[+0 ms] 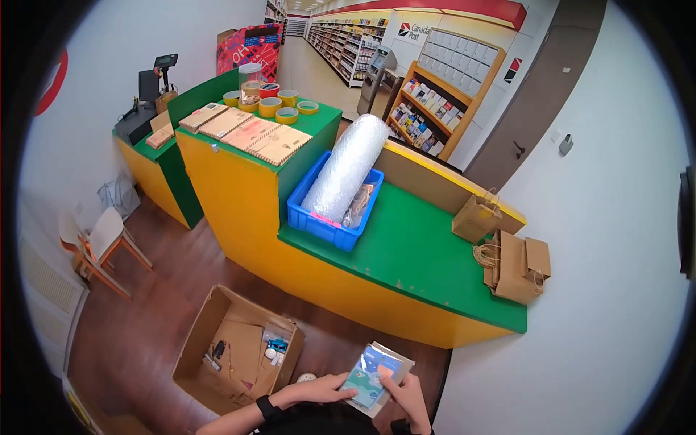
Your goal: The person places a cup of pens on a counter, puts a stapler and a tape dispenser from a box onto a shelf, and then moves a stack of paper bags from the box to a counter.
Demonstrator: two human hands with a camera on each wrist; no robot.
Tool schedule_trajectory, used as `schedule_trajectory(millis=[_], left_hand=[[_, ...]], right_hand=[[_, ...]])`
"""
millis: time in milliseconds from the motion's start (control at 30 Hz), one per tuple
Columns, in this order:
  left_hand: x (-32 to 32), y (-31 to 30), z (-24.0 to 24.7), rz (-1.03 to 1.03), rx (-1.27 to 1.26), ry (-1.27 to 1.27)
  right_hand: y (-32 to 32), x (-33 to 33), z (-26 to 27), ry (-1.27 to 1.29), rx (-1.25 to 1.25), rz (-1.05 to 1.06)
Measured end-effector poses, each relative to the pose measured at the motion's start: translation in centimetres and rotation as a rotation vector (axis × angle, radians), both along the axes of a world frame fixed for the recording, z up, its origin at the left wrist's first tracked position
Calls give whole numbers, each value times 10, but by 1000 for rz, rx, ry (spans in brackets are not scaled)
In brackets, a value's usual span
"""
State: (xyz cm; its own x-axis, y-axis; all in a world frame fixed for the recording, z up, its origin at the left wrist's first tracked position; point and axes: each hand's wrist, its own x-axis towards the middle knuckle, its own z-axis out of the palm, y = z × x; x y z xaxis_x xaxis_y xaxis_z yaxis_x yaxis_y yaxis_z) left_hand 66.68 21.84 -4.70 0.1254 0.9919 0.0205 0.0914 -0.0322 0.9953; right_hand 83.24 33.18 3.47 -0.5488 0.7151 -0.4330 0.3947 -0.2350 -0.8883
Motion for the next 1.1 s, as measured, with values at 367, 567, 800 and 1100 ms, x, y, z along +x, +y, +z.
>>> schedule_trajectory(millis=[367,567,800,1100], left_hand=[[-116,199,44,581,29,329],[-178,312,35,773,18,808],[-205,349,-17,867,-206,966],[-234,367,-29,1054,-278,871]], right_hand=[[207,-57,-30,96,-88,-117],[344,-118,-26,82,-28,-78],[430,-190,-22,107,-71,0],[449,-251,-37,109,-209,112]])
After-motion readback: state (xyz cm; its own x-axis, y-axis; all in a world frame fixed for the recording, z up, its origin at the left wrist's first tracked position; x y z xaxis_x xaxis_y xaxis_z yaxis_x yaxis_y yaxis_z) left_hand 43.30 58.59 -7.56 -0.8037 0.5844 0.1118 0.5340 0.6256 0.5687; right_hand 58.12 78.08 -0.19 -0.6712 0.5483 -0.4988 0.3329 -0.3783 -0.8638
